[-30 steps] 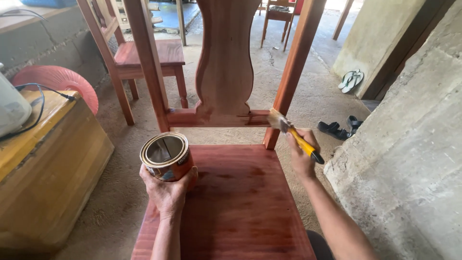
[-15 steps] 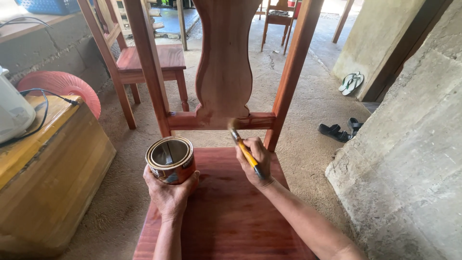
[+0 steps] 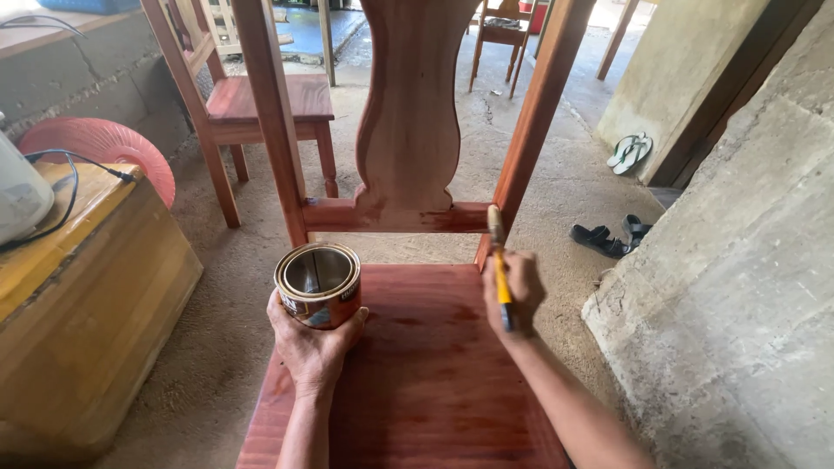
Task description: Painting or applying varnish to a wooden chair using a brush.
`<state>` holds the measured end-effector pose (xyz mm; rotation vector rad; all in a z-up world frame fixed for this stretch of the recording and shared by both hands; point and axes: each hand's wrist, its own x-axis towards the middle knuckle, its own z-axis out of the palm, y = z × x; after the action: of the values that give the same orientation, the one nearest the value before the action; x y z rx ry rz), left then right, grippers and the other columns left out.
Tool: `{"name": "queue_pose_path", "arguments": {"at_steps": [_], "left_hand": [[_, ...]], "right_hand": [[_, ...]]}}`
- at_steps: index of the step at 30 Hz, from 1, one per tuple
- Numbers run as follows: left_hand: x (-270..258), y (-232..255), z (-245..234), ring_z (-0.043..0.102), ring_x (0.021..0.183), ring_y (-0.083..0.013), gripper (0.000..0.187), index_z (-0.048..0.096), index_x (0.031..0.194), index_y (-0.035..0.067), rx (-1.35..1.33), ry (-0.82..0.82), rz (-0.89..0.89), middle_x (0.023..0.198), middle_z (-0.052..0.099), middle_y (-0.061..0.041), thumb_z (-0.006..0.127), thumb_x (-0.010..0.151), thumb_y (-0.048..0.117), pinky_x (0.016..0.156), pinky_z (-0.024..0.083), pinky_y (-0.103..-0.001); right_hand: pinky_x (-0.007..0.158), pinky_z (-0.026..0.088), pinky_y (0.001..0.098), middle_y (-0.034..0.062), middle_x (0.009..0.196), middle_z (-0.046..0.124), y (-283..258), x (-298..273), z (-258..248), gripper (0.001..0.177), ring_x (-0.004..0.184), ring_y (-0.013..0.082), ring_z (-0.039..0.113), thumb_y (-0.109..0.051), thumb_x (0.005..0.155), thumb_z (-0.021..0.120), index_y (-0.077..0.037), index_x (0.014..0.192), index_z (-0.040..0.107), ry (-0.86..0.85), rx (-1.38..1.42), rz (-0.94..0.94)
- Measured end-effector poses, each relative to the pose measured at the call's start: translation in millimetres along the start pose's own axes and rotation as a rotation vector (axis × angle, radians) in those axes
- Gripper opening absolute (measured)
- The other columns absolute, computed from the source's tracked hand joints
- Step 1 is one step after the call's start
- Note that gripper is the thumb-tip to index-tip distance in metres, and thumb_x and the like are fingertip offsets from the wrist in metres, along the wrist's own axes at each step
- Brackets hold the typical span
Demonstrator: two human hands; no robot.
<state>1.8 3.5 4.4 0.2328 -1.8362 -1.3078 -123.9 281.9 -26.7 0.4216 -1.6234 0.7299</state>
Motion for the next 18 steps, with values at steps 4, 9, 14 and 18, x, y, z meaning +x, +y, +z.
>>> {"name": "queue_pose_path", "arguments": {"at_steps": [4,9,14,18], "left_hand": [[1.8,-2.4,2.1,0.056,0.126,-0.0317,0.114,0.039,0.144,0.000,0.052,0.017,0.079,0.137,0.051,-0.018,0.100,0.051,0.027,0.110,0.047,-0.043],[1.3,-1.9,2.7,0.057,0.125,-0.0305,0.116,0.039,0.144,0.001,0.037,0.001,0.043,0.136,0.052,-0.017,0.100,0.049,0.029,0.109,0.047,-0.042],[1.7,2.7,0.7,0.058,0.124,-0.0308,0.115,0.040,0.143,0.001,0.080,0.013,0.039,0.135,0.053,-0.018,0.101,0.049,0.029,0.107,0.048,-0.042],[-2.1,-1.1,1.0,0.057,0.124,-0.0313,0.116,0.040,0.143,0.001,0.108,0.021,0.043,0.135,0.054,-0.018,0.101,0.048,0.029,0.107,0.048,-0.043]], "right_hand": [[0.042,0.052,0.0237,0.0085,0.087,0.062,-19.5,-5.8,32.4,0.014,0.061,0.0107,0.059,-0.007,0.102,0.068,-0.006,0.098,0.055,-0.138,0.050,-0.023],[0.042,0.053,0.0212,0.0067,0.085,0.062,-19.5,11.7,25.1,0.016,0.060,0.0088,0.060,-0.014,0.105,0.066,-0.009,0.097,0.054,-0.262,0.340,0.016],[0.044,0.052,0.0221,0.0047,0.082,0.061,19.4,17.1,-13.1,0.014,0.062,0.0086,0.060,-0.010,0.101,0.067,-0.007,0.097,0.054,-0.185,0.193,0.142],[0.049,0.054,0.0225,0.0067,0.088,0.061,13.9,17.4,-31.9,0.016,0.066,0.0099,0.061,-0.006,0.100,0.069,-0.006,0.097,0.053,-0.080,0.038,0.094]]}}
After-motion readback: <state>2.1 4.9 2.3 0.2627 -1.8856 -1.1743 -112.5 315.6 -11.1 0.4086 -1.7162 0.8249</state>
